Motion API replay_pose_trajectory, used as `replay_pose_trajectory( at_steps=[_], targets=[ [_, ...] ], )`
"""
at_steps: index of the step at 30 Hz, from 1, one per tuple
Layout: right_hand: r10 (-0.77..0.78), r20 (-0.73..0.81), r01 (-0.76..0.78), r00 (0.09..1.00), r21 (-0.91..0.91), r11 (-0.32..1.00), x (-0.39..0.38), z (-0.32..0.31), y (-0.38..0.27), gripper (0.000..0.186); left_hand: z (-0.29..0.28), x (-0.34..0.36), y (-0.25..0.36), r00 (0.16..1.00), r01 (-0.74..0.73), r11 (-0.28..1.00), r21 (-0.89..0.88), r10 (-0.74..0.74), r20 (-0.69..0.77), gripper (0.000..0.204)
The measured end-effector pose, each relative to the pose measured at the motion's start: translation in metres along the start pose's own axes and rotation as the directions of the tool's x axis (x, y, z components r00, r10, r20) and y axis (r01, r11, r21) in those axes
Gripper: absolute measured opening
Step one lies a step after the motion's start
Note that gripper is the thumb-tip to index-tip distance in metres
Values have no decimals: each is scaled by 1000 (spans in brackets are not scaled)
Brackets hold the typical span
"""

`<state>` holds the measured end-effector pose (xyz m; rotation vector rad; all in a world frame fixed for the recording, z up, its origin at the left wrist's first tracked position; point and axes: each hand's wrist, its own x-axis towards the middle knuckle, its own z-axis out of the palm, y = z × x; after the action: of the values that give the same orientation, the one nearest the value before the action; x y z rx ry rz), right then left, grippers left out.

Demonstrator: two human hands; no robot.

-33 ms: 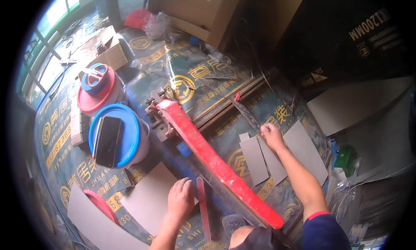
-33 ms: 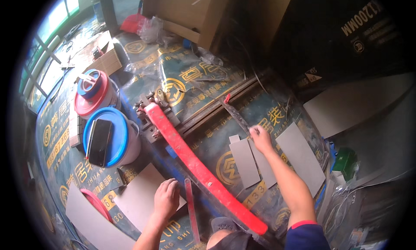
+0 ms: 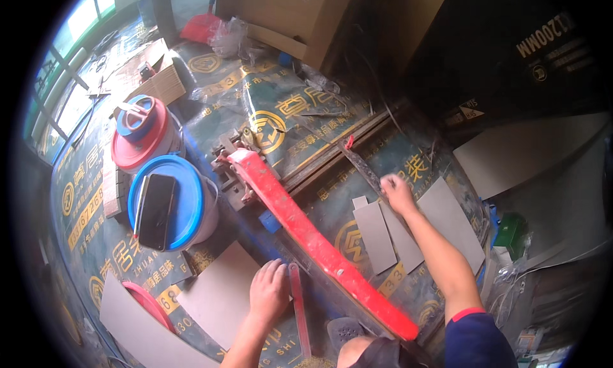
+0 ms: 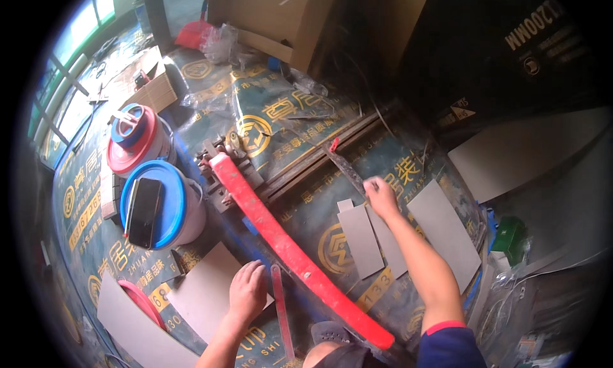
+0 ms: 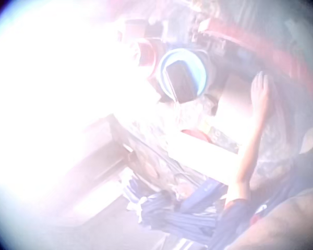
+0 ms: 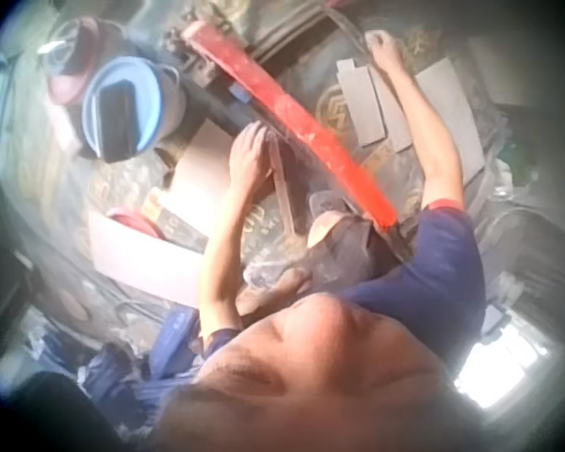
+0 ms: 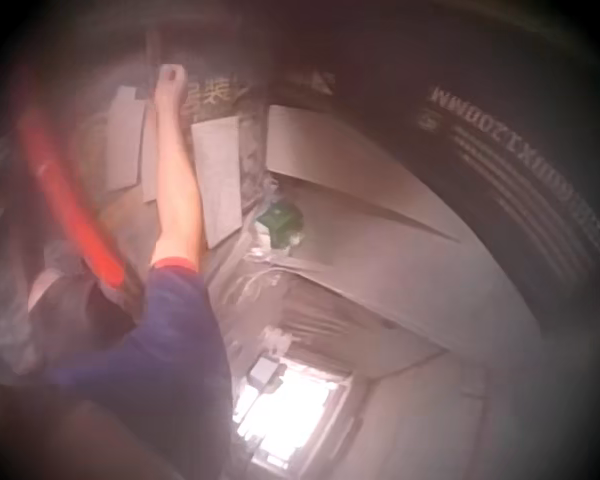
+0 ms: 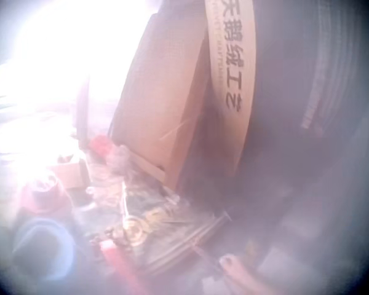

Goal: The person cuts tiles using a tile cutter.

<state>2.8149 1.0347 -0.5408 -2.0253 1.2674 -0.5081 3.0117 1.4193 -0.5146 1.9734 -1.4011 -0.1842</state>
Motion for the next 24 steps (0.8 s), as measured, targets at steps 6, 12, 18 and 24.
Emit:
replay_pose_trajectory(
  at_steps=[6, 12, 18, 24],
  targets=[
    [36, -167, -17, 985, 114, 993, 118, 84, -5, 32, 68, 57, -31, 974, -159, 987, -3, 157, 163, 45],
    [239, -94, -199, 967, 313, 929, 155, 122, -7, 43, 96, 118, -19, 991, -39, 993, 111, 24, 133, 62],
    [275, 8, -226, 961, 591, 774, 147, 104, -19, 31, 109, 128, -13, 990, 76, 985, 153, -93, 106, 63],
    [185, 46, -159, 982, 738, 656, 148, 95, -19, 23, 116, 129, -16, 980, 84, 978, 193, -116, 160, 59]
  ],
)
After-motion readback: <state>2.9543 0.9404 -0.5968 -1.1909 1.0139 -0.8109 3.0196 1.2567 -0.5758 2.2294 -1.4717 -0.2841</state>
